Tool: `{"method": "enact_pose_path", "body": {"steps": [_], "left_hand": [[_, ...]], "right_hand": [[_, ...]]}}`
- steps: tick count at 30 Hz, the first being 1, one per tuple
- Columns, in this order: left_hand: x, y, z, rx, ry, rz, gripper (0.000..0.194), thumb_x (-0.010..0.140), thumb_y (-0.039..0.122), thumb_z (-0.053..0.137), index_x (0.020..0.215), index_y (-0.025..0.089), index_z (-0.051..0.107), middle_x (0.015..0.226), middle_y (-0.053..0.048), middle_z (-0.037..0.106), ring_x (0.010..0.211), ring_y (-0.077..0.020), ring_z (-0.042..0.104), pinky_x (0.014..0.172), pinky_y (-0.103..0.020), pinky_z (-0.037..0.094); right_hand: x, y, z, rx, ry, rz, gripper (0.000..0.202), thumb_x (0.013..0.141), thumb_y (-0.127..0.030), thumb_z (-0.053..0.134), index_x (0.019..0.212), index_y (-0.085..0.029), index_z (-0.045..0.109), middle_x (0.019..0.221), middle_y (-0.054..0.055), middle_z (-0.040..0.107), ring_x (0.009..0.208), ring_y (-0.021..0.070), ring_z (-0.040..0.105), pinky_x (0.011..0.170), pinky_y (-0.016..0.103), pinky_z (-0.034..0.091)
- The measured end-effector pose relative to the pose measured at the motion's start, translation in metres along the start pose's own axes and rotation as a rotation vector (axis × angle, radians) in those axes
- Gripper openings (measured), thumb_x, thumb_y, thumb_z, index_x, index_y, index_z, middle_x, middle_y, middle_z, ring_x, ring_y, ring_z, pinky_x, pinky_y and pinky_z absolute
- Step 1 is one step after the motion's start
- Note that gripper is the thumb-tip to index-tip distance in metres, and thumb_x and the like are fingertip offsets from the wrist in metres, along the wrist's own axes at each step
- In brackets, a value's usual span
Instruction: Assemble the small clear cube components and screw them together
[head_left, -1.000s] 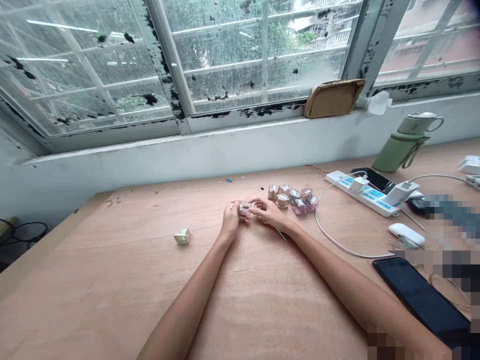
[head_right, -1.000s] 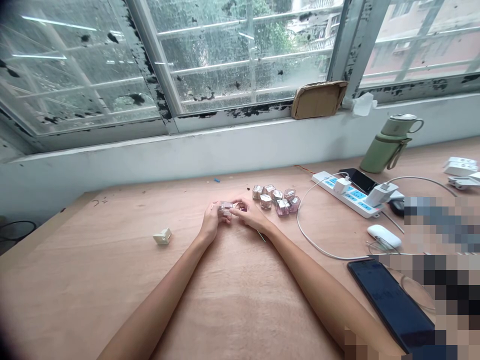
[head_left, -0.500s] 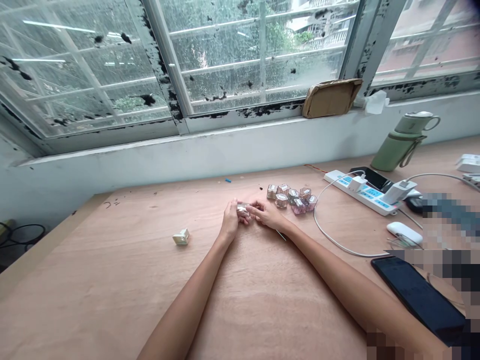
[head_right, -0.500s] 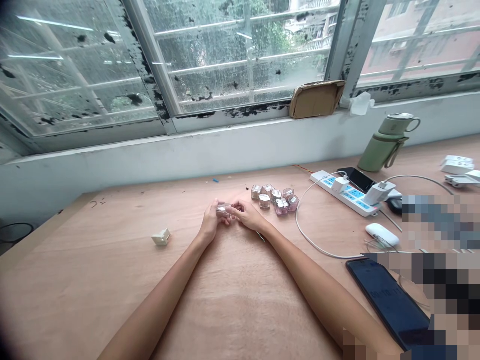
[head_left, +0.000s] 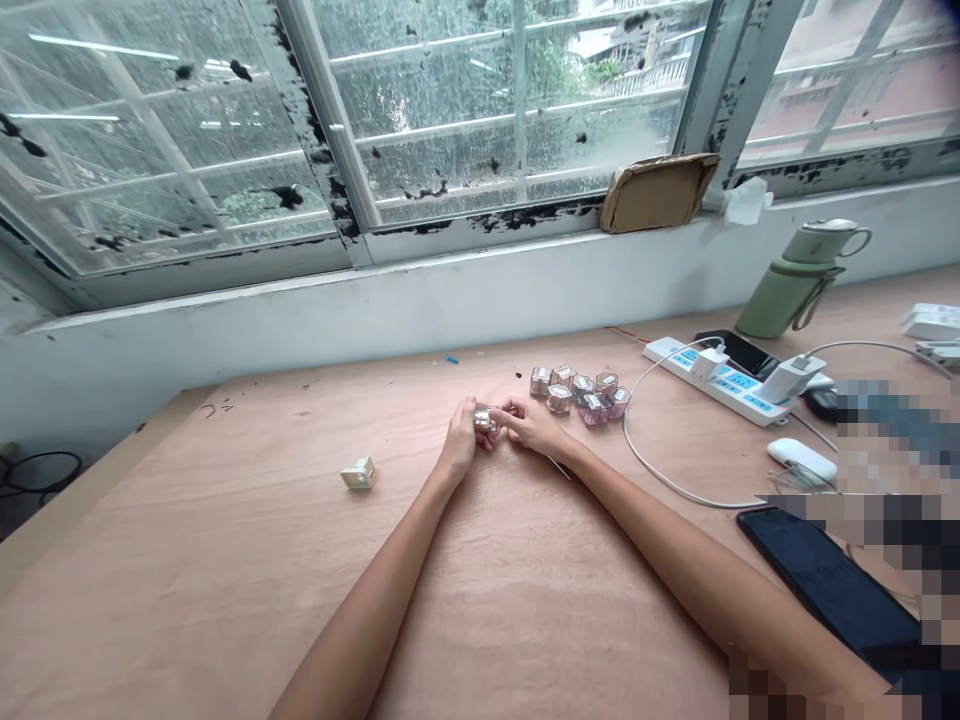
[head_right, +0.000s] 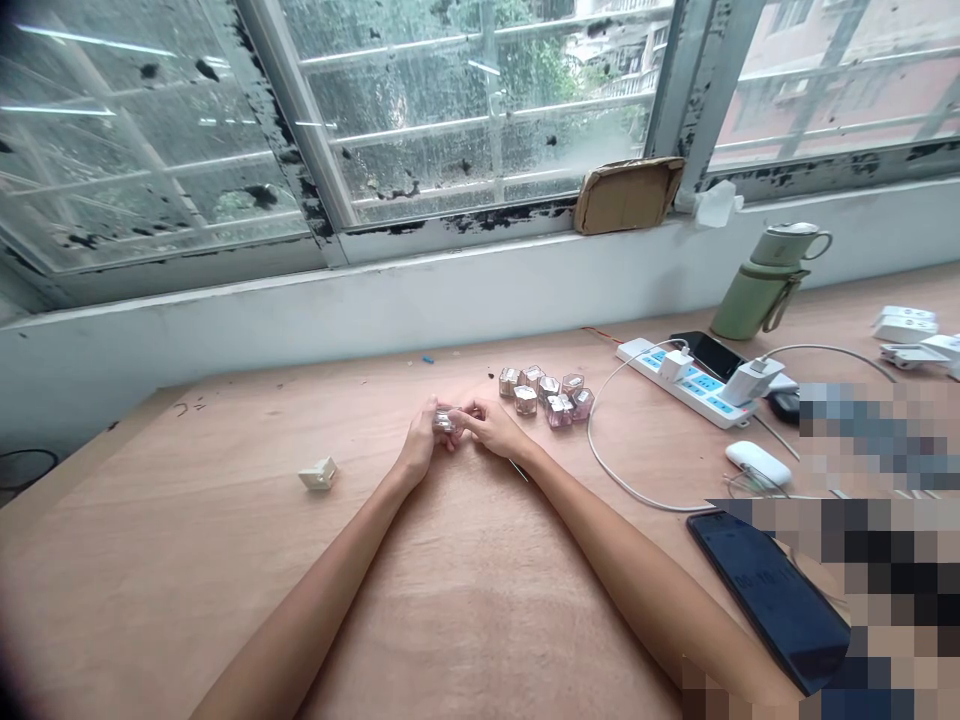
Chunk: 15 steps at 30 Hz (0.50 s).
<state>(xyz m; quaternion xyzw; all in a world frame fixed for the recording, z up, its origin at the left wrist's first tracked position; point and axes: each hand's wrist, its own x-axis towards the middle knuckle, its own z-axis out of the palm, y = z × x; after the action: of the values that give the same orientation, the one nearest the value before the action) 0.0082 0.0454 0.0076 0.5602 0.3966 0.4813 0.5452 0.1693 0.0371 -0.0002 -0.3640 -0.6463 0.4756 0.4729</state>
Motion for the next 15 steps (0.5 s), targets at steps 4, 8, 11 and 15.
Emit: {"method": "enact_pose_path", "body": {"steps": [4, 8, 11, 15], "left_hand": [[-0.0002, 0.0008, 0.0005, 0.029, -0.013, 0.009, 0.058, 0.092, 0.072, 0.045, 0.09, 0.015, 0.058, 0.062, -0.002, 0.061, 0.05, -0.0137, 0.056, 0.045, -0.023, 0.044], [0.0004, 0.0006, 0.0007, 0.035, -0.028, 0.014, 0.06, 0.092, 0.073, 0.043, 0.089, 0.015, 0.058, 0.062, -0.002, 0.06, 0.05, -0.0137, 0.056, 0.044, -0.023, 0.044], [0.0002, 0.0008, 0.0012, 0.054, -0.039, 0.012, 0.06, 0.092, 0.074, 0.041, 0.09, 0.016, 0.056, 0.062, -0.002, 0.059, 0.051, -0.0139, 0.055, 0.045, -0.024, 0.044], [-0.0015, 0.0003, 0.0012, 0.108, -0.057, 0.028, 0.055, 0.094, 0.072, 0.04, 0.094, 0.018, 0.05, 0.066, 0.0, 0.058, 0.055, -0.0136, 0.056, 0.047, -0.023, 0.043]], "right_hand": [[-0.0002, -0.0005, 0.0, 0.02, 0.005, 0.005, 0.052, 0.082, -0.071, 0.066, 0.08, -0.019, 0.06, 0.073, 0.002, 0.064, 0.059, 0.0128, 0.049, 0.052, 0.026, 0.033], [0.0001, -0.0002, 0.0, 0.028, 0.005, 0.018, 0.053, 0.081, -0.071, 0.067, 0.081, -0.019, 0.059, 0.073, 0.001, 0.064, 0.058, 0.0126, 0.049, 0.051, 0.026, 0.032], [-0.0001, -0.0009, 0.0001, 0.042, -0.004, 0.012, 0.051, 0.082, -0.069, 0.067, 0.082, -0.019, 0.059, 0.073, 0.002, 0.065, 0.057, 0.0122, 0.049, 0.051, 0.026, 0.032], [-0.0006, -0.0011, -0.0003, 0.057, -0.013, 0.013, 0.05, 0.082, -0.067, 0.069, 0.082, -0.019, 0.058, 0.07, 0.0, 0.062, 0.056, 0.0111, 0.047, 0.051, 0.025, 0.031]]}}
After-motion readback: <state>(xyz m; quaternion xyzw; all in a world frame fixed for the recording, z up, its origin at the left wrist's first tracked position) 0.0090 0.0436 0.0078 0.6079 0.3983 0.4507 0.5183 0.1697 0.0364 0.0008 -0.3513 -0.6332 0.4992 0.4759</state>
